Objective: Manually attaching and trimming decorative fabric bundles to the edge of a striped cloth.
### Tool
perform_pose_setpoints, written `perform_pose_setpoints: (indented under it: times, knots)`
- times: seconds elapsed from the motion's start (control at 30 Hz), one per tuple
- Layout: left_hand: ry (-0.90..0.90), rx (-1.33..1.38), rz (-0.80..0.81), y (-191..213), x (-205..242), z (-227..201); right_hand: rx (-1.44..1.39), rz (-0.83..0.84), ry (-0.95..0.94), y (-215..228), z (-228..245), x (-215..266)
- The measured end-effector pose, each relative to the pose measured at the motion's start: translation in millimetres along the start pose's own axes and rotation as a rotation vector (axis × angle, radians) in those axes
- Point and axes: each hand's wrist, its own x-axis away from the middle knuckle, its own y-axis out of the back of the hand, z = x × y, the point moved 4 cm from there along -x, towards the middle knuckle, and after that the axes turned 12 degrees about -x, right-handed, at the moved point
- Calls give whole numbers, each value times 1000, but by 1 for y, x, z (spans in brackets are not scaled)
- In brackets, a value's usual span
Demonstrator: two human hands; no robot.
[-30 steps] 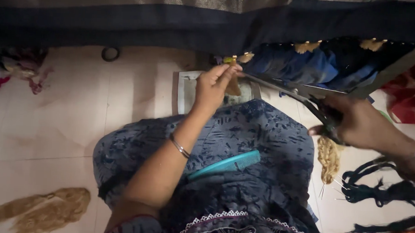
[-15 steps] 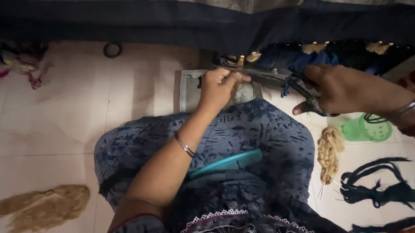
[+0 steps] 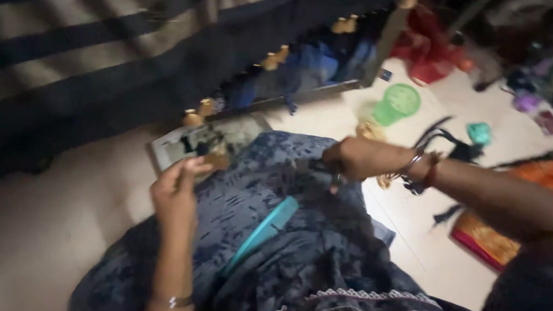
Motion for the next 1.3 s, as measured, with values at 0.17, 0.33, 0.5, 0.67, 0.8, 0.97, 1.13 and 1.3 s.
perform_pose_setpoints:
  times: [0.17, 0.33, 0.5, 0.67, 0.8, 0.97, 1.13, 1.3]
  knots:
    - [7, 144, 188, -24, 20, -32, -131, 69, 270, -63, -35, 5]
    - [39, 592, 574, -63, 56, -60, -583, -282, 347, -68, 54, -27]
    - [41, 666, 327, 16, 35, -65, -992, 56, 225, -137, 48, -69]
    - [62, 685, 198, 67, 36, -39, -800, -167, 328, -79, 41, -58]
    - [133, 779, 149, 69, 34, -19, -512, -303, 550, -33, 59, -57]
    - [125, 872, 137, 72, 18, -1, -725, -315, 416, -11, 73, -64]
    - [148, 899, 125, 67, -3, 26, -393, -521, 427, 2, 66, -80]
    - [-9, 192, -89, 55, -36, 118, 138, -693, 476, 4, 79, -93]
